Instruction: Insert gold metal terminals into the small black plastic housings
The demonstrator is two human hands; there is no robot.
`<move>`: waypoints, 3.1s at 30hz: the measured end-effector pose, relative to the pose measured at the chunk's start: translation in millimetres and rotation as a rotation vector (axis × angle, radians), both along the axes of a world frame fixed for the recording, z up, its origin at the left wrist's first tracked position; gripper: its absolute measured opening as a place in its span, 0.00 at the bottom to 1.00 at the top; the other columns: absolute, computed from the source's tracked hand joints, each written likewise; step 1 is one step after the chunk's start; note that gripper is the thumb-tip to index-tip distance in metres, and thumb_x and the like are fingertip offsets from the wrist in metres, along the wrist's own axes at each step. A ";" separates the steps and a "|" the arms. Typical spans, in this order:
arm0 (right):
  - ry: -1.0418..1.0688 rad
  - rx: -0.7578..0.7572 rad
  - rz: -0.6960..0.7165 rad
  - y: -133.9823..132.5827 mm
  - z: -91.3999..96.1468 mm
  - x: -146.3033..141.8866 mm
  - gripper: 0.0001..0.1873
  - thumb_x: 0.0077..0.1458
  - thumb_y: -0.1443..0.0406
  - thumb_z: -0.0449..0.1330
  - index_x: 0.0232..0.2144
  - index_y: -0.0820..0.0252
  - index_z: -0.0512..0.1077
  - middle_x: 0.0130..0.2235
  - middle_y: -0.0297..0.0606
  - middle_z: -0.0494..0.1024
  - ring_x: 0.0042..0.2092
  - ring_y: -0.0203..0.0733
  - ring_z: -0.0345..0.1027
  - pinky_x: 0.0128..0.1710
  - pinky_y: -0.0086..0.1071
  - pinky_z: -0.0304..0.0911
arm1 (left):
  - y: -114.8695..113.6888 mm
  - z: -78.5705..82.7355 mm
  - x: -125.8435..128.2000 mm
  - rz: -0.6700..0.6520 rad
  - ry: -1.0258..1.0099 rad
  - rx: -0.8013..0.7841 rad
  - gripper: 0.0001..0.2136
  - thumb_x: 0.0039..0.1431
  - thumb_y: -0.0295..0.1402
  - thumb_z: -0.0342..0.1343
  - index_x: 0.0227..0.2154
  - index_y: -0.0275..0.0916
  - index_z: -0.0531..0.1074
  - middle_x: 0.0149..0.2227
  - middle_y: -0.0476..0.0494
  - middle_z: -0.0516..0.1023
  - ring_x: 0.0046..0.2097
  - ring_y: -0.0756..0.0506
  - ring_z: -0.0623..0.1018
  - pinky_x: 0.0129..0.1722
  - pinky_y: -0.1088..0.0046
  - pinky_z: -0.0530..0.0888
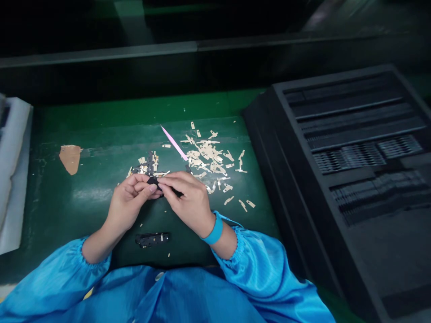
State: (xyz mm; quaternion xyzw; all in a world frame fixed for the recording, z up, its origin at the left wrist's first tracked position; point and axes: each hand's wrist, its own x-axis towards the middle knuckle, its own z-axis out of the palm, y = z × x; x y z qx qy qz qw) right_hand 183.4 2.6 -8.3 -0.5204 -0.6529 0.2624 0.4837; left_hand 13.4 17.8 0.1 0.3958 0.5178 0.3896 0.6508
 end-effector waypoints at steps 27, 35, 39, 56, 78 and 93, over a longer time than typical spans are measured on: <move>0.387 -0.423 0.074 8.5 1.1 8.7 0.10 0.62 0.58 0.64 0.41 0.56 0.79 0.34 0.35 0.84 0.33 0.38 0.78 0.34 0.31 0.76 | 5.4 -6.7 -3.4 -0.181 -0.175 -0.137 0.17 0.58 0.43 0.68 0.45 0.39 0.77 0.39 0.42 0.83 0.36 0.45 0.85 0.33 0.76 0.81; 0.372 -0.460 0.077 7.1 -2.8 5.5 0.11 0.58 0.57 0.66 0.37 0.59 0.78 0.32 0.35 0.82 0.31 0.36 0.75 0.33 0.30 0.74 | 0.1 -4.8 -3.6 -0.032 0.079 0.071 0.15 0.58 0.41 0.68 0.44 0.39 0.78 0.30 0.50 0.78 0.32 0.50 0.81 0.36 0.76 0.82; 0.340 -0.441 0.088 6.9 -5.5 4.8 0.10 0.57 0.58 0.67 0.36 0.58 0.78 0.32 0.35 0.83 0.31 0.37 0.76 0.33 0.31 0.75 | -2.4 -5.3 -3.4 -0.052 0.117 0.117 0.13 0.59 0.39 0.67 0.43 0.39 0.78 0.30 0.50 0.79 0.32 0.50 0.81 0.37 0.75 0.82; -0.209 -0.007 -0.006 -3.1 -2.2 1.0 0.06 0.64 0.66 0.61 0.36 0.55 0.79 0.34 0.37 0.85 0.33 0.39 0.78 0.35 0.33 0.73 | -8.0 -9.3 -3.4 -0.016 0.313 0.264 0.09 0.60 0.34 0.65 0.42 0.40 0.78 0.32 0.49 0.82 0.32 0.50 0.82 0.36 0.77 0.81; 0.379 -0.429 0.105 7.5 -0.9 7.7 0.07 0.61 0.61 0.63 0.35 0.58 0.76 0.29 0.33 0.79 0.29 0.33 0.72 0.30 0.28 0.69 | 3.6 -14.9 -4.8 -0.143 -0.156 -0.084 0.16 0.59 0.40 0.68 0.48 0.40 0.82 0.35 0.45 0.83 0.30 0.50 0.79 0.32 0.75 0.80; 0.457 -0.461 0.121 8.1 1.4 7.4 0.09 0.60 0.59 0.65 0.34 0.58 0.75 0.30 0.33 0.80 0.30 0.34 0.73 0.33 0.29 0.70 | 6.3 -13.0 -2.2 -0.159 -0.358 -0.192 0.15 0.58 0.37 0.69 0.47 0.37 0.83 0.29 0.46 0.78 0.29 0.50 0.75 0.27 0.76 0.76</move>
